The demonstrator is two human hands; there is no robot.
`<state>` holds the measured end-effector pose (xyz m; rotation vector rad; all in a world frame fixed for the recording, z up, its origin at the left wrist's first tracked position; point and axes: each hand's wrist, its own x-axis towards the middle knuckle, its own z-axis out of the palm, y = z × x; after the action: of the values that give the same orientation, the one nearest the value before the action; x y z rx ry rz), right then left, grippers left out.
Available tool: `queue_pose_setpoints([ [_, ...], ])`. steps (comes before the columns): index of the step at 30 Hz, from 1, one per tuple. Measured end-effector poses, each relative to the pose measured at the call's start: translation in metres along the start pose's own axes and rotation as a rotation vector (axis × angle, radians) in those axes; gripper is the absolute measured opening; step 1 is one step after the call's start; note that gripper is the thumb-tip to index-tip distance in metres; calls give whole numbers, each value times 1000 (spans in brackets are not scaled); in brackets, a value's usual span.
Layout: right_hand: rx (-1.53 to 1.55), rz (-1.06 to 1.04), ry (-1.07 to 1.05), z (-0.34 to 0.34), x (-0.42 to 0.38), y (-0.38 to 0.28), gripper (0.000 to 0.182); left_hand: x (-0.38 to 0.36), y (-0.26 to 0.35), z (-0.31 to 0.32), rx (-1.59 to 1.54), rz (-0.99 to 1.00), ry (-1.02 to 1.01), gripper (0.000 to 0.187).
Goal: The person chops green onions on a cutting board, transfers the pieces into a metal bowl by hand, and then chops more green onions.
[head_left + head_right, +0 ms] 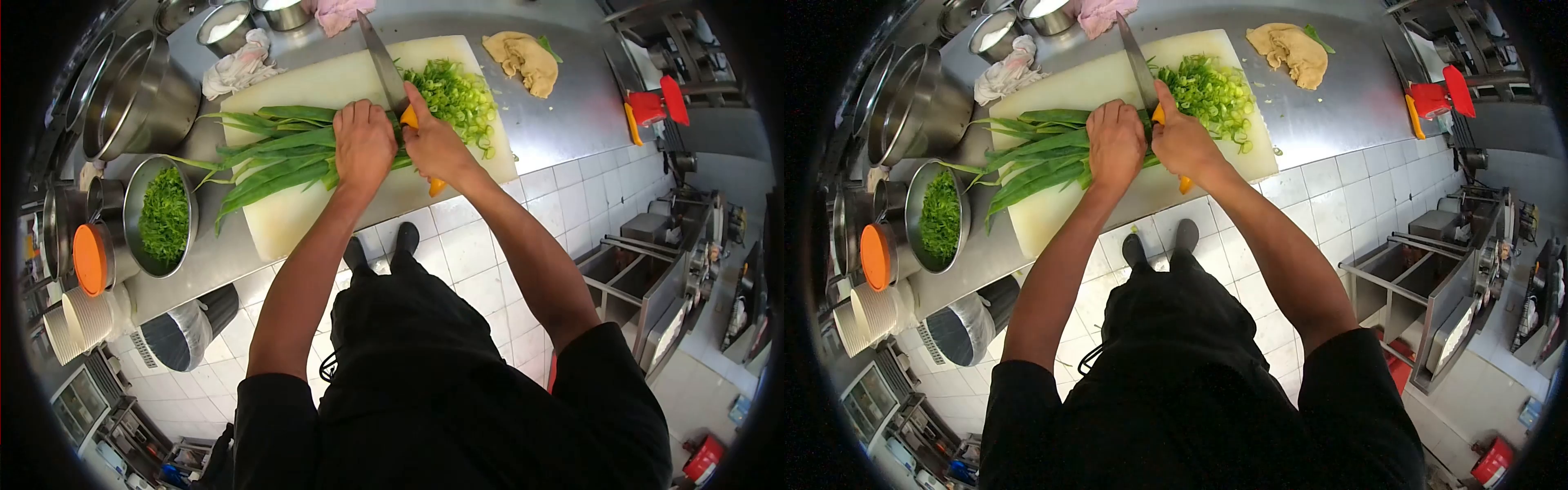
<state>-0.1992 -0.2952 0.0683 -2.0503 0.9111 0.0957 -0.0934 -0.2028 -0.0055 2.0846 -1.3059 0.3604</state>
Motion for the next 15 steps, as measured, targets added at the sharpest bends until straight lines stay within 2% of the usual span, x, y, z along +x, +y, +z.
queue_pose_setpoints([
  [3, -18, -42, 31, -2, 4, 8, 75, -2, 0, -3, -4, -41, -111, 11],
  [5, -91, -100, 59, -4, 9, 17, 75, -5, 0, -3, -3, -11, -57, 8],
  [8, -58, 20, -55, -21, -3, -4, 76, -5, 0, -1, 13, 11, -15, 7],
  [11, -14, 28, -79, -25, 0, -2, 74, -8, 0, -4, 29, 15, -17, 7],
  [15, -104, -24, -40, -33, -32, -18, 72, -11, 3, -6, 48, -25, -5, 6],
])
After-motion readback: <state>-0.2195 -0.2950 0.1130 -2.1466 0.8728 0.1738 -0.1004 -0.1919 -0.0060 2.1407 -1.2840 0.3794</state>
